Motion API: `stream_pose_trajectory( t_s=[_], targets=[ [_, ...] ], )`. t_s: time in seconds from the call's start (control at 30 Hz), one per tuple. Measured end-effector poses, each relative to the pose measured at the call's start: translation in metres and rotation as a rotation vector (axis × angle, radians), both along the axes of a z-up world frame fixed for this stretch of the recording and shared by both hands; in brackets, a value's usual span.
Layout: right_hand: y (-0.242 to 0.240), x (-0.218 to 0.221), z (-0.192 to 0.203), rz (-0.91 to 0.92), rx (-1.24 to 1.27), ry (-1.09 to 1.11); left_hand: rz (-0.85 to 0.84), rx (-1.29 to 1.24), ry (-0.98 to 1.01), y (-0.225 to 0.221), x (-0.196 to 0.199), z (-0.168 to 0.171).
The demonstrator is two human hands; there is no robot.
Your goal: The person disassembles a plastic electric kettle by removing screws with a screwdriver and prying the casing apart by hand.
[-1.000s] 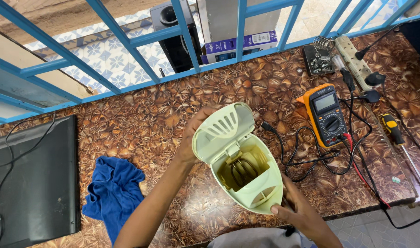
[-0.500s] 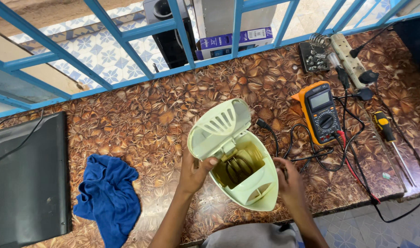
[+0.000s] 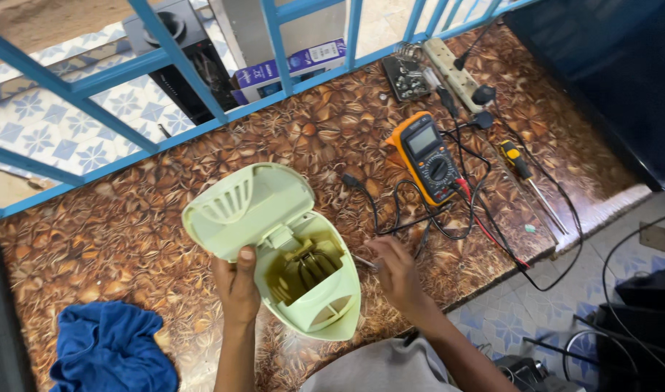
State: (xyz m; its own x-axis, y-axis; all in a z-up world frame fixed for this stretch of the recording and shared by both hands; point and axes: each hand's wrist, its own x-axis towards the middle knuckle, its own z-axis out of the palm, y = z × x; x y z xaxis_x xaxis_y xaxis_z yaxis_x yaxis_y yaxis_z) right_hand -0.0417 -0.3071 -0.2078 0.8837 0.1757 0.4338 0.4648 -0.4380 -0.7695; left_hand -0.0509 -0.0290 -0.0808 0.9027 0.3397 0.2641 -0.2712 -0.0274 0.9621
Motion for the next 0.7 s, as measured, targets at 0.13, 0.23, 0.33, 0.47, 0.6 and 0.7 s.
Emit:
stream_pose_trajectory(
  t_s=[0.13, 0.23, 0.33, 0.47, 0.6, 0.7],
  targets=[
    [-0.079, 0.052, 0.055, -0.177, 0.044, -0.203, 0.05, -0.016, 0.002, -0.001, -0.004, -0.021],
    [-0.15, 0.103, 0.065, -0.458, 0.084, -0.144, 0.058, 0.032, -0.032, -0.001, -0.004, -0.022],
    [-0.222, 0.147, 0.036, -0.639, 0.012, 0.065, 0.066, 0.033, -0.023, 0.0, -0.003, -0.022],
    [-0.308, 0.191, -0.027, -0.774, -0.499, -0.049, 0.05, 0.02, -0.007, 0.0, 0.0, -0.024],
    [-0.336, 0.208, -0.066, -0.629, -0.768, 0.11, -0.005, 0.019, -0.018, -0.002, 0.002, -0.02],
    [-0.339, 0.207, -0.062, -0.573, -0.773, 0.139, 0.012, -0.003, 0.005, 0.0, 0.001, -0.024]
  ],
)
